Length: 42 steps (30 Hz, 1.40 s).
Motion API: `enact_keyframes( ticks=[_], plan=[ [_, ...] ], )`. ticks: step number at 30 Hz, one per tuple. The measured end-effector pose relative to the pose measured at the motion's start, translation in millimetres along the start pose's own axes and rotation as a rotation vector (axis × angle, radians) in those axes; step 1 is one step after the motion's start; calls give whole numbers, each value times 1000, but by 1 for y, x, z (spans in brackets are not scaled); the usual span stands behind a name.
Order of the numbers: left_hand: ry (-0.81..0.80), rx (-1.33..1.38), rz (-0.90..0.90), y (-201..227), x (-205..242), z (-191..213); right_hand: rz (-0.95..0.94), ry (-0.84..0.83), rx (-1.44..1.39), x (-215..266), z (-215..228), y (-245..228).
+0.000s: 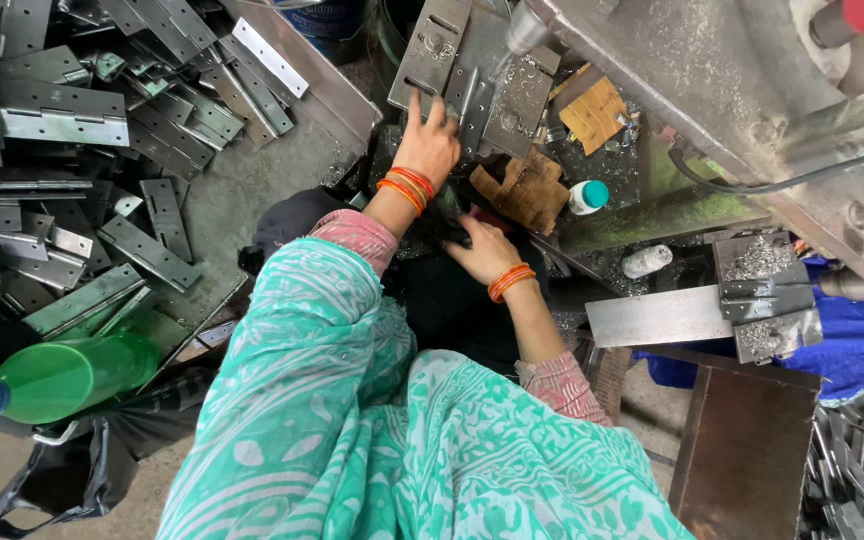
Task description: The person repeatedly picks up metal hinge pieces from a pile, places them into a press machine, operates the lever, and removes the processed pieces. The person continues this cycle throughout the clip.
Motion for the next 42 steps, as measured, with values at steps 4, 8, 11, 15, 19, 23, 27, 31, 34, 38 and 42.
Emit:
enact_keyframes(
  ticks=[4, 8, 11, 15, 19, 23, 27, 31, 34, 38, 42],
  plan=[
    [284, 143, 4, -9, 4, 40, 61, 103, -125, 0, 14, 5],
    [474, 379, 162, -37, 14, 59, -55, 238, -323, -17, 37, 30],
    [557, 832, 376, -70, 17, 37, -20, 414, -581, -34, 58, 45],
    [570, 1264, 446, -78, 0, -7, -47, 358, -1101, -63, 63, 67],
    [588, 1850, 325, -65, -36, -38, -17, 422, -1333, -62, 87, 81],
    [501, 2123, 176, -58, -59, -41, 171, 545, -1266, -53, 114, 68],
    [367, 596, 335, -92, -34, -18, 177, 728, -753, -42, 120, 35],
    [111, 324, 376, -92, -25, -22, 346, 666, 3, -43, 86, -30],
    [23, 400, 318, -79, -25, -27, 374, 551, 46, -60, 70, -49],
    [-132, 374, 205, -57, -24, -31, 378, 445, -52, -67, 77, -51],
    [-314, 366, 88, -30, -19, -44, 246, 316, -120, -43, 82, -34]
  ],
)
Point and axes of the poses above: each hand's wrist, its own x-axis away from the middle knuckle, its own z-axis out of the back of the hand, y = z × x, the point moved 8 cm from there along -x, towards the middle knuckle, and after that the axes turned 9 degrees about -z, right-handed, at the moved point
